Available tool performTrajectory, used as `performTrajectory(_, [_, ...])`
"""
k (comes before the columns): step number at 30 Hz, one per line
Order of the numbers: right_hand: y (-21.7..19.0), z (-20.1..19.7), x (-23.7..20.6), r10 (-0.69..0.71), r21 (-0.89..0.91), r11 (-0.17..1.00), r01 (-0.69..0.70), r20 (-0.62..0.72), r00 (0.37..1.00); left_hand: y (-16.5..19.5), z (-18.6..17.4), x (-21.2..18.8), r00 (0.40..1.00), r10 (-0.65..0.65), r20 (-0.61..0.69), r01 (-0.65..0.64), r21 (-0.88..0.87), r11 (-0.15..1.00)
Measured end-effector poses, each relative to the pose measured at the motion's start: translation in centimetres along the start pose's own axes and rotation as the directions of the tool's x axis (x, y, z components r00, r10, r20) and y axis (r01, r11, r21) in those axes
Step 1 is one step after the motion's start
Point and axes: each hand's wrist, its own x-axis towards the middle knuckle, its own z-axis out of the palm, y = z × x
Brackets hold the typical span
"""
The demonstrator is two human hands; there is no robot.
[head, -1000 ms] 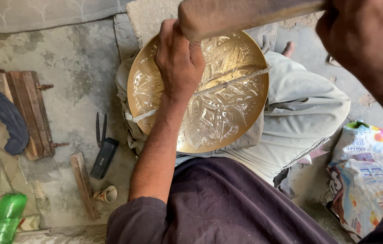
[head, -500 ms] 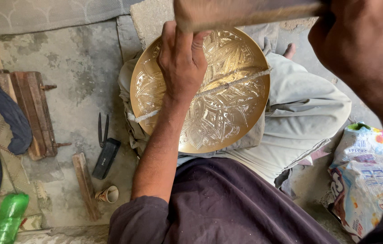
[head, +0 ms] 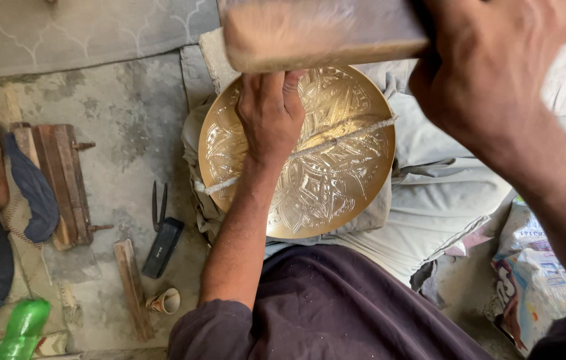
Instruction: The person sits on the floor holding a small punch against an ornate brass plate resting on a pad, and repeatedly strikes the punch with a wooden mallet to emboss decorative patterns into the metal, repositioning the punch across the plate surface as they work.
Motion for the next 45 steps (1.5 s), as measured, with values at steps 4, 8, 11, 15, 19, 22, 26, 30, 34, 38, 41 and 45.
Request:
performTrajectory(4, [-0.9,-0.5,1.3,-0.002,0.056,0.998,0.005,-0.056,0.998,0.2,-0.5,0.1,1.0,0.012,0.011,-0.012,0.016,1.0])
performTrajectory(8, [-1.7,-1.0,2.5,-0.079,-0.066,0.995,0.073,-0.102,0.992,0.4,-0.6,0.5,0.996,-0.072,0.047,0.07,0.051,0.996])
performTrajectory(11, [-1.6,-1.1,2.8,-0.08,-0.147,0.987,0.069,-0.071,0.994,0.8,-0.6,0.9,0.997,-0.072,0.037,0.073,-0.02,0.997])
performTrajectory(15, [-1.4,-0.6,3.0,0.043,0.174,0.984,-0.035,-0.045,0.998,1.0,-0.8,1.2,1.0,-0.016,0.024,0.016,0.01,1.0])
performTrajectory(19, [-1.5,-0.3,3.3,0.011,-0.015,1.0,-0.012,-0.015,1.0,1.0,-1.0,1.3,1.0,0.03,0.0,-0.03,0.048,0.998])
performTrajectory(22, [-1.6,-0.6,3.4,-0.016,-0.106,0.994,0.01,-0.06,0.998,0.9,-0.9,1.2,1.0,-0.01,0.021,0.01,0.025,1.0])
performTrajectory(26, [-1.5,-0.9,3.2,-0.061,-0.206,0.978,0.046,-0.069,0.996,0.9,-0.8,1.2,0.996,-0.064,0.056,0.064,-0.002,0.998])
performTrajectory(30, [-1.4,-0.4,2.8,-0.05,-0.276,0.96,0.039,-0.033,0.998,1.2,-0.9,1.6,0.997,-0.057,0.059,0.057,0.005,0.998])
performTrajectory(34, [-1.6,-0.2,2.4,0.025,-0.264,0.964,-0.016,0.032,0.999,1.2,-1.2,1.5,0.997,-0.041,0.06,0.04,0.017,0.999])
performTrajectory(38, [-1.6,-0.8,1.4,0.148,-0.143,0.98,-0.141,0.035,0.988,1.1,-1.2,1.3,0.987,-0.109,0.117,0.11,0.002,0.994])
performTrajectory(41, [-1.6,-0.6,-1.3,0.236,-0.198,0.955,-0.221,0.056,0.97,1.2,-1.4,1.5,0.982,-0.095,0.166,0.084,0.068,0.994])
performTrajectory(45, [-0.7,0.5,-8.9,0.601,0.012,0.786,-0.618,0.214,0.77,2.0,-5.5,1.5,0.996,-0.021,0.084,0.017,0.054,0.998])
